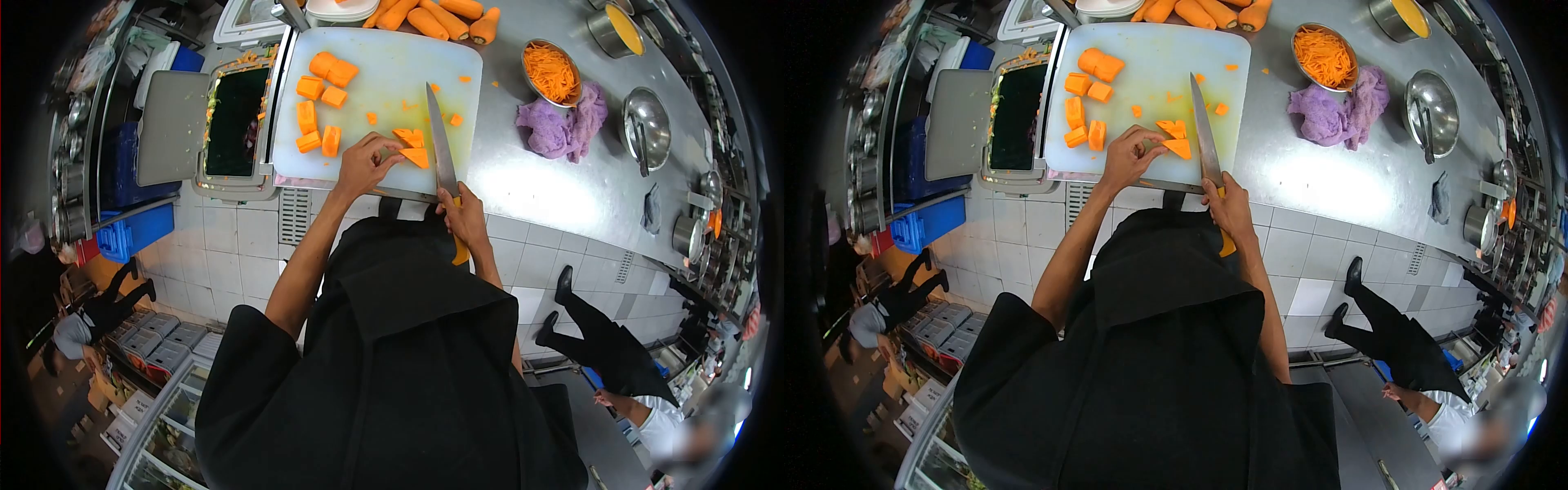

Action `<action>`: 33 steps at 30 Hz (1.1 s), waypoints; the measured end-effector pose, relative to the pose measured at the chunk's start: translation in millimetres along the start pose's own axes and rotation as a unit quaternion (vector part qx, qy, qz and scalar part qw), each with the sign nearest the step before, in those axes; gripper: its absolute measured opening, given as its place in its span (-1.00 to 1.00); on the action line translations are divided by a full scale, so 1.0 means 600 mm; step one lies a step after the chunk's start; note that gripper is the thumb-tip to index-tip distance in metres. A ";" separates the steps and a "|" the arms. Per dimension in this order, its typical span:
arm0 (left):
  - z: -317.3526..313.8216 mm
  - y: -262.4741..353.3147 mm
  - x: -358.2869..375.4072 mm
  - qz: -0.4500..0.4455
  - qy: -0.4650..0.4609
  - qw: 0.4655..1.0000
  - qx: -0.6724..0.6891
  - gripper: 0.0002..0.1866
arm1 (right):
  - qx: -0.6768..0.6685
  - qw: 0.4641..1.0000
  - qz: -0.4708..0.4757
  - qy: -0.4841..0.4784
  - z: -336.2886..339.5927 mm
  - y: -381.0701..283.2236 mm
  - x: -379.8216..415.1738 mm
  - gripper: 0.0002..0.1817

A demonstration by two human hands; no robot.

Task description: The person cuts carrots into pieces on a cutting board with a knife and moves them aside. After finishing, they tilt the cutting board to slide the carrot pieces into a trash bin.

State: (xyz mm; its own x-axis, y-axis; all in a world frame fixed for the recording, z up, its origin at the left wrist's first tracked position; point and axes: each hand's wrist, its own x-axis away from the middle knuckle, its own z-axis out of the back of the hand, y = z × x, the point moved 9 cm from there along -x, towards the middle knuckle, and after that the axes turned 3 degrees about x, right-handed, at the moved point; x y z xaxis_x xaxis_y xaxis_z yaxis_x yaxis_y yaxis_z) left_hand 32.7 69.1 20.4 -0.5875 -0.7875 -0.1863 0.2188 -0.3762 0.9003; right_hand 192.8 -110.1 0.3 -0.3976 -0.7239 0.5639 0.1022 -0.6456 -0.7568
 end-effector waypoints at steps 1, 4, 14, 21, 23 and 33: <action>0.000 0.000 0.000 -0.002 0.001 1.000 -0.001 -0.76 | 0.000 1.000 0.000 0.000 0.000 0.000 0.000 -0.59; -0.001 -0.002 0.000 -0.002 0.005 1.000 -0.002 -0.78 | 0.001 1.000 0.000 -0.001 0.000 0.000 0.000 -0.58; 0.001 0.003 0.000 0.001 -0.004 1.000 0.010 -0.75 | 0.002 1.000 0.001 -0.003 -0.002 0.002 -0.001 -0.57; 0.003 0.009 -0.001 -0.001 -0.003 1.000 0.006 -0.73 | 0.007 1.000 -0.012 0.000 -0.001 -0.002 0.001 -0.57; 0.002 0.008 -0.001 0.005 -0.002 1.000 0.006 -0.71 | 0.004 1.000 -0.010 -0.001 -0.001 -0.001 0.001 -0.58; 0.002 0.000 0.001 0.009 -0.002 1.000 -0.002 -0.73 | -0.001 1.000 -0.011 -0.006 -0.002 0.000 0.000 -0.57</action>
State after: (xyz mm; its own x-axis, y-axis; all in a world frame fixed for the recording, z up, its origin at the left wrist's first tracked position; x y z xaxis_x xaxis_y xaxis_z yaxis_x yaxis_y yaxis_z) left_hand 31.4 68.9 20.5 -0.5861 -0.7925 -0.1685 0.2328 -0.3640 0.9018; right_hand 191.5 -109.7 0.2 -0.3888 -0.7129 0.5837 0.0920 -0.6604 -0.7453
